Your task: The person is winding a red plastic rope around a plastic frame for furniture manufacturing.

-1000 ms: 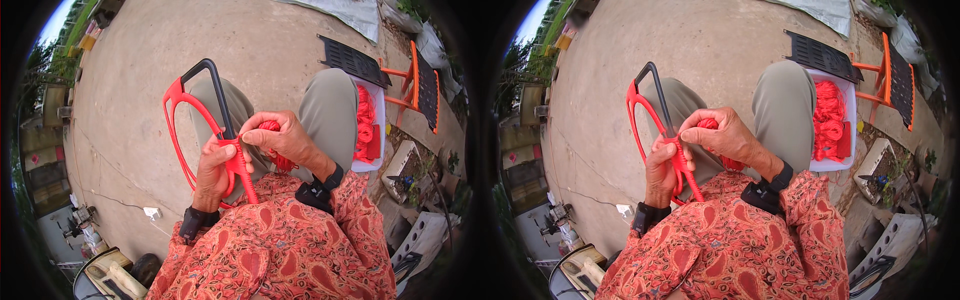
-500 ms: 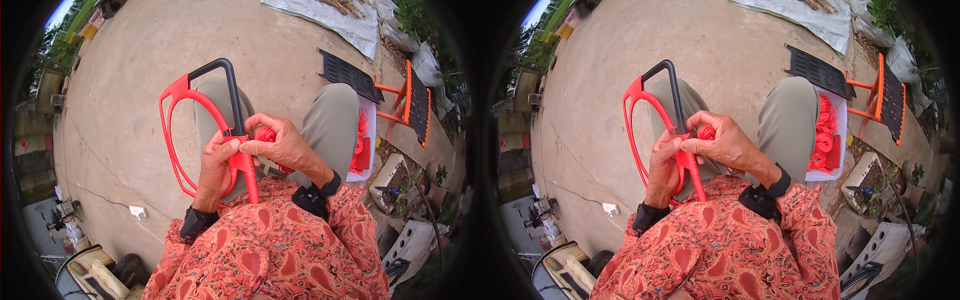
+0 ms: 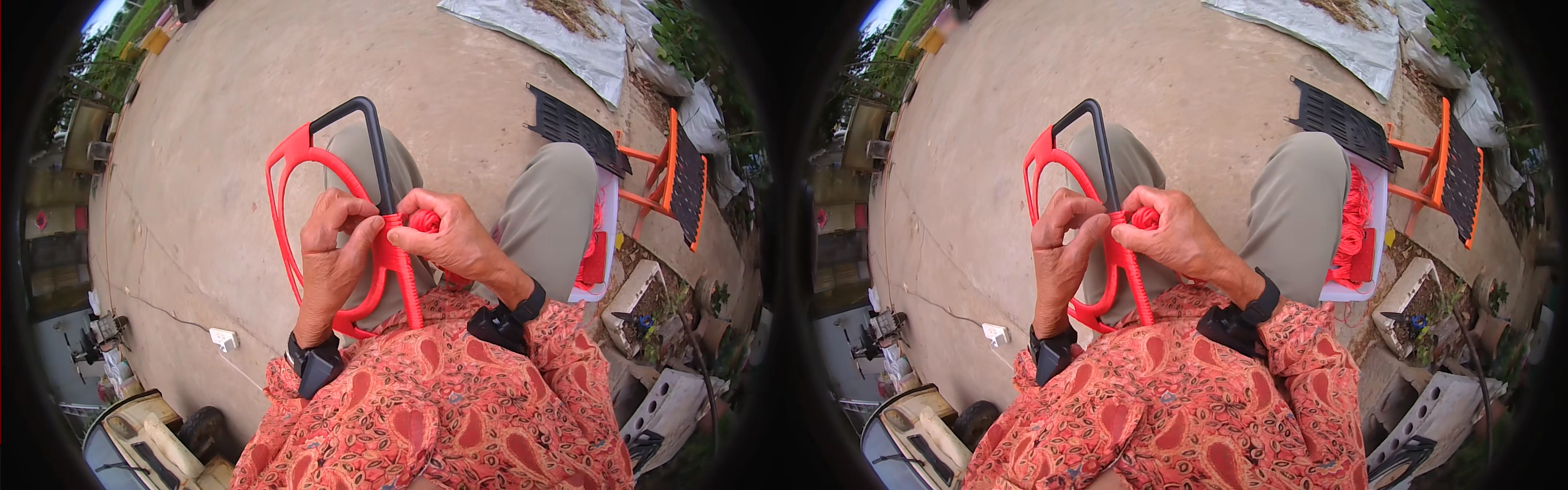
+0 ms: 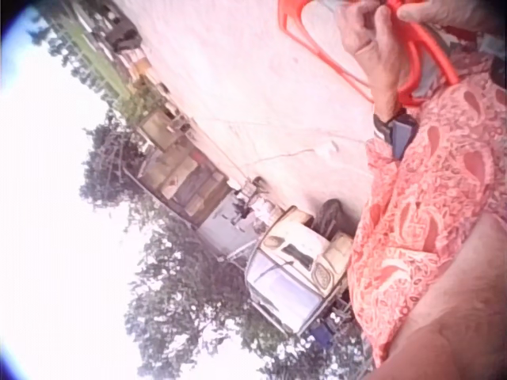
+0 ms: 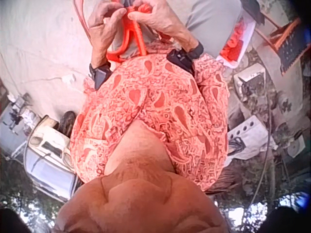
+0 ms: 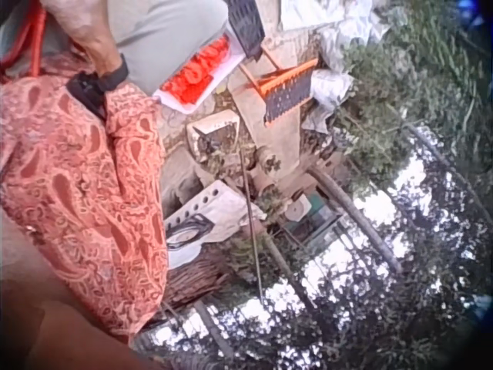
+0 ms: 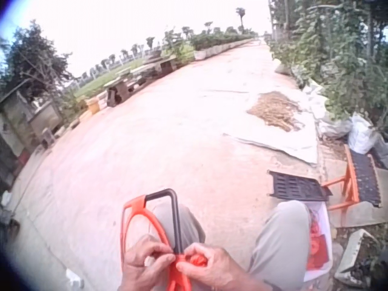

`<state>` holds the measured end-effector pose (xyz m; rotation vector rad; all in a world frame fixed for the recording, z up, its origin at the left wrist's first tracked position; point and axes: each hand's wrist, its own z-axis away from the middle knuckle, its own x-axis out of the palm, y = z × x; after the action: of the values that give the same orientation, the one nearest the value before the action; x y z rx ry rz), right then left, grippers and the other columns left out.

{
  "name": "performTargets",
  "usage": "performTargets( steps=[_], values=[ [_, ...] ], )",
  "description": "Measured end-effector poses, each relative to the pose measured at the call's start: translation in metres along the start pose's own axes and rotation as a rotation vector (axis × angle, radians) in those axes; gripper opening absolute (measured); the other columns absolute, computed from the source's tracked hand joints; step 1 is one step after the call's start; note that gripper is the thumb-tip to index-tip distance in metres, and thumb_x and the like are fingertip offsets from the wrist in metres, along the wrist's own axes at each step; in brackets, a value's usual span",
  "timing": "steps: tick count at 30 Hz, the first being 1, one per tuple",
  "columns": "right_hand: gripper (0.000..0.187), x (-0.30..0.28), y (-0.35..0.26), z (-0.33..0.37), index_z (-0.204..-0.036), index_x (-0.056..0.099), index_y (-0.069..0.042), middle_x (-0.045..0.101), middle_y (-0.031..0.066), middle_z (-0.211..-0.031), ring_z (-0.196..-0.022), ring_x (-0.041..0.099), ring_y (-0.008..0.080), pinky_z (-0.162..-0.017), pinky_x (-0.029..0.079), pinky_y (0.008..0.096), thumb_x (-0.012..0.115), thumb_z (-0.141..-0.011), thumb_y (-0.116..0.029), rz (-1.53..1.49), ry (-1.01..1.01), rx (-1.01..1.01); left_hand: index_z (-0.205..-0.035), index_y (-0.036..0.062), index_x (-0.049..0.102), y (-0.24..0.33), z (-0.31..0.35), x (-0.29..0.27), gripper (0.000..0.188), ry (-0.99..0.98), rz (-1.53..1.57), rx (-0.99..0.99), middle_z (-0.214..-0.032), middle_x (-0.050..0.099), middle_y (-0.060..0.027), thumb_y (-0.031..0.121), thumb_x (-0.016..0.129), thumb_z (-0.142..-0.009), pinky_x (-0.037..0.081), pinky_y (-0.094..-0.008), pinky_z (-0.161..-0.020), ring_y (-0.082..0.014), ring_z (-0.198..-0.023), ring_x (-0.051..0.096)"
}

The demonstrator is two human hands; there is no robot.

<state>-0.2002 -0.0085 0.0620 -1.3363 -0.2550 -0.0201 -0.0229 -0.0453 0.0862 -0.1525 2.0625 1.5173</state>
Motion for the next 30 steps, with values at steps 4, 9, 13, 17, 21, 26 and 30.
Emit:
performTargets(
  steps=[4, 9, 13, 17, 21, 26, 30],
  values=[
    [0.017, -0.002, 0.008, -0.002, -0.083, 0.059, -0.001, 0.053, -0.0051, -0.066, -0.062, 0.046, 0.0021, -0.055, 0.040, 0.0213, 0.069, -0.081, -0.014, 0.011, 0.017, -0.029, -0.081, 0.0005, 0.057, 0.000, -0.010, -0.002, 0.011, -0.135, -0.090, 0.074, -0.077, 0.050, -0.0064, -0.005, 0.065, -0.074, 0.042, -0.0283, -0.062, -0.0159, -0.069, 0.051],
    [0.017, -0.004, 0.004, 0.000, -0.083, 0.060, -0.001, 0.054, -0.0043, -0.066, -0.062, 0.047, 0.0028, -0.056, 0.041, 0.0222, 0.069, -0.080, -0.015, -0.018, 0.002, -0.009, -0.079, 0.0001, 0.054, -0.002, -0.019, -0.005, 0.009, -0.225, -0.032, 0.022, -0.076, 0.047, -0.0062, -0.004, 0.062, -0.075, 0.041, -0.0282, -0.061, -0.0165, -0.070, 0.049],
    [0.018, -0.007, 0.009, -0.001, -0.083, 0.060, -0.001, 0.055, -0.0032, -0.067, -0.063, 0.048, 0.0031, -0.056, 0.042, 0.0227, 0.069, -0.080, -0.016, -0.032, -0.001, -0.025, -0.081, 0.0001, 0.054, -0.002, -0.018, -0.004, 0.007, -0.227, 0.020, 0.035, -0.078, 0.047, -0.0063, -0.003, 0.060, -0.079, 0.041, -0.0272, -0.065, -0.0164, -0.071, 0.049],
    [0.019, -0.009, 0.011, 0.000, -0.083, 0.060, -0.001, 0.056, -0.0026, -0.067, -0.063, 0.048, 0.0033, -0.057, 0.042, 0.0228, 0.070, -0.080, -0.016, -0.001, 0.009, -0.057, -0.082, 0.0000, 0.054, -0.005, -0.011, -0.003, 0.006, -0.172, 0.071, -0.017, -0.080, 0.049, -0.0061, -0.002, 0.060, -0.081, 0.041, -0.0269, -0.068, -0.0160, -0.073, 0.050],
    [0.020, -0.009, 0.012, -0.001, -0.083, 0.060, 0.000, 0.056, -0.0025, -0.066, -0.062, 0.049, 0.0035, -0.056, 0.042, 0.0233, 0.070, -0.079, -0.017, -0.002, 0.007, -0.059, -0.082, 0.0001, 0.055, 0.001, -0.007, 0.003, 0.008, -0.084, 0.055, -0.005, -0.081, 0.051, -0.0063, -0.001, 0.063, -0.080, 0.042, -0.0275, -0.069, -0.0164, -0.075, 0.050],
    [0.020, -0.009, 0.013, -0.002, -0.083, 0.060, 0.000, 0.055, -0.0027, -0.065, -0.062, 0.048, 0.0036, -0.055, 0.042, 0.0235, 0.070, -0.079, -0.017, 0.010, 0.017, -0.068, -0.081, -0.0006, 0.056, 0.001, -0.019, 0.001, 0.011, -0.175, -0.055, 0.086, -0.078, 0.049, -0.0074, -0.001, 0.066, -0.076, 0.042, -0.0286, -0.067, -0.0186, -0.074, 0.051],
    [0.019, -0.008, 0.016, -0.001, -0.083, 0.060, 0.000, 0.056, -0.0025, -0.065, -0.062, 0.048, 0.0036, -0.055, 0.042, 0.0233, 0.070, -0.079, -0.016, 0.017, 0.027, -0.074, -0.079, -0.0012, 0.055, 0.004, -0.023, -0.001, 0.009, -0.243, -0.078, 0.045, -0.077, 0.047, -0.0080, -0.002, 0.063, -0.076, 0.041, -0.0301, -0.064, -0.0197, -0.073, 0.049]
  ],
)
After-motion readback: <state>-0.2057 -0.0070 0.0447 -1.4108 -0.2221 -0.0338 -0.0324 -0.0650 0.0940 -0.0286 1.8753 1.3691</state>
